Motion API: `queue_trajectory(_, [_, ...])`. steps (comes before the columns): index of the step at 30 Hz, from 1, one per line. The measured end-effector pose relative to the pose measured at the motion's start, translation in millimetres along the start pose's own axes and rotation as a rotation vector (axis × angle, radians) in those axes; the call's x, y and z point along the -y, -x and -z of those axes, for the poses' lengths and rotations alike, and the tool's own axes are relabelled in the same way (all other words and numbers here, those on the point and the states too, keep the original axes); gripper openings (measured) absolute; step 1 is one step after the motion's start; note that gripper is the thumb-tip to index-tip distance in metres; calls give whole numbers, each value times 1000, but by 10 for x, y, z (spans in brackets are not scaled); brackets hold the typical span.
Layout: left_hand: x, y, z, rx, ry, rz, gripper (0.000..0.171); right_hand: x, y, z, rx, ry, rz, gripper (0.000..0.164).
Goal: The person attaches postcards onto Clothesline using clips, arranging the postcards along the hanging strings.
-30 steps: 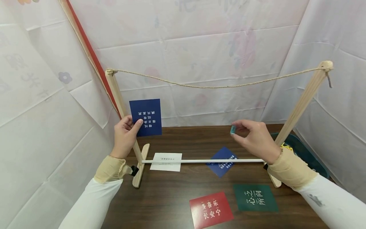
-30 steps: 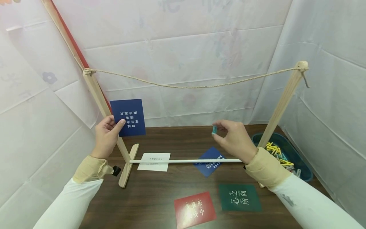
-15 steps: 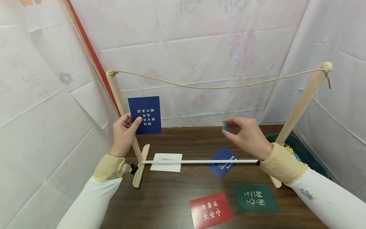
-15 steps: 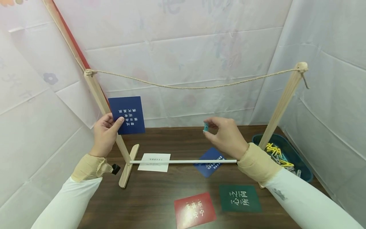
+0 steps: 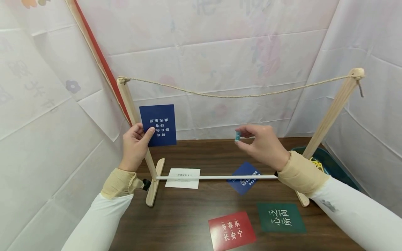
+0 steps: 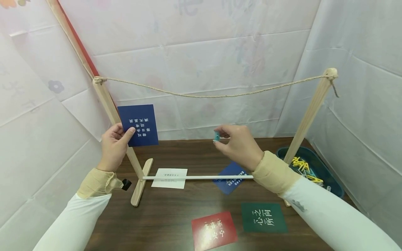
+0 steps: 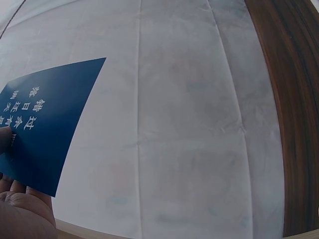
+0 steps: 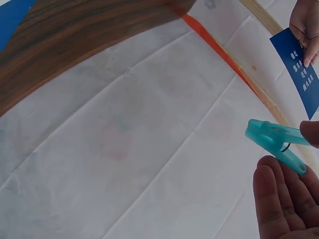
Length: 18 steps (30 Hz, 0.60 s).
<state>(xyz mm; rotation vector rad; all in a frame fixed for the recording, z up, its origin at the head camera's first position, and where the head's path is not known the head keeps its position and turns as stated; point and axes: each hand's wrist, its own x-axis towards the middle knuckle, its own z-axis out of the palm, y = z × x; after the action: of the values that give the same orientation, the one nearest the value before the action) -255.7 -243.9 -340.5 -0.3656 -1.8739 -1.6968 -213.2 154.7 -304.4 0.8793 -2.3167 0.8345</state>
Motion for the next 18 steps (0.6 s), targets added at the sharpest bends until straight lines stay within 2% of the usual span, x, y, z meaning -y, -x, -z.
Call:
queue_trajectory(8, [-17,-24,-15,-4,30,-11,6,115,-143,-26,47,7,16,25])
queue_trajectory(18, [-46,-38,-32,2,29,-12,7,245,-313,-95,25,-20,61,20])
